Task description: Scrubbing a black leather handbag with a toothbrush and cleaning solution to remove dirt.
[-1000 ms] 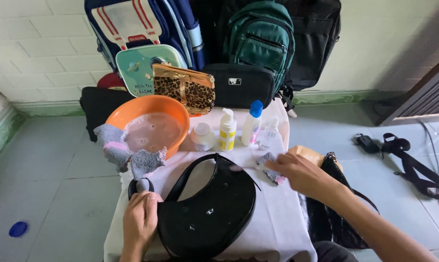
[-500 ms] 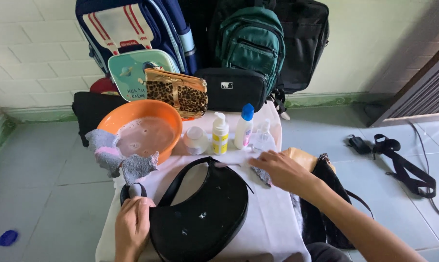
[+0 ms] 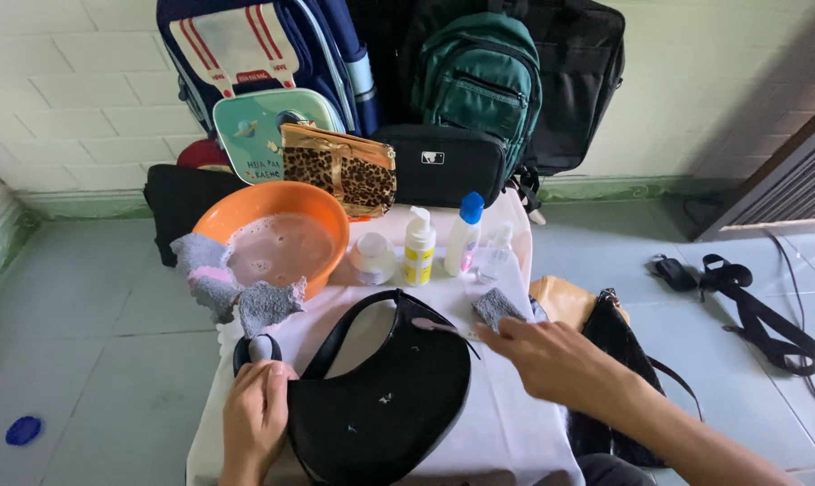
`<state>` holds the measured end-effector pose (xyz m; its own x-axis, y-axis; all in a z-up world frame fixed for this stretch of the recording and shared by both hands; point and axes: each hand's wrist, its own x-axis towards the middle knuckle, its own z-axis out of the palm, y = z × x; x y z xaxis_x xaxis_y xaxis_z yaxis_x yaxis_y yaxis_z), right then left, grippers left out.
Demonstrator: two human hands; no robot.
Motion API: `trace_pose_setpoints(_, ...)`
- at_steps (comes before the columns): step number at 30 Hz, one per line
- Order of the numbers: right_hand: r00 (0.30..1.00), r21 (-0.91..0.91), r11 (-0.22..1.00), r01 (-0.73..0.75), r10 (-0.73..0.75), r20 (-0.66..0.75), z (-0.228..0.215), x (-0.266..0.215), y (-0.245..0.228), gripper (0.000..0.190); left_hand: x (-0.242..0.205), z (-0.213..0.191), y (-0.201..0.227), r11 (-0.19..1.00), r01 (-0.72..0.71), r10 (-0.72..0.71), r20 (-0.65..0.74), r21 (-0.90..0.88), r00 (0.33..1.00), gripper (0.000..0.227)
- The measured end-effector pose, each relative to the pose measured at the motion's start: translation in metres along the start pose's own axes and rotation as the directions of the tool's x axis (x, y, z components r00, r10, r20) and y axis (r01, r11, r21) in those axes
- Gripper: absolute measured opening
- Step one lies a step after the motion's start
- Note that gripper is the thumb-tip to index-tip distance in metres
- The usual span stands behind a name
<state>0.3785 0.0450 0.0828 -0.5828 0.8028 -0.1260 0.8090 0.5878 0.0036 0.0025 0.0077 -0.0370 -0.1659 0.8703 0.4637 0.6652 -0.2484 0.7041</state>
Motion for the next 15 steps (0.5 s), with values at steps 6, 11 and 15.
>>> trace_pose_setpoints(6,0.998,-0.028,1.000,-0.010,0.011,0.067,-0.023,-0.006,-0.004,0.063,0.001,-0.001,0.000,1.000,0.000,0.000,-0.002,-0.015,1.000,0.030)
trace_pose_setpoints(11,0.993,0.029,0.994,0.107,-0.109,0.055,-0.004,0.006,-0.019,0.049,0.000,0.001,-0.004,1.000,-0.013,0.013,-0.004,0.002,1.000,0.030)
trace_pose_setpoints(15,0.998,-0.021,1.000,0.019,-0.020,-0.065,-0.018,0.026,-0.009,0.043,0.000,0.003,-0.009,0.998,-0.055,0.054,-0.041,-0.015,0.998,0.024)
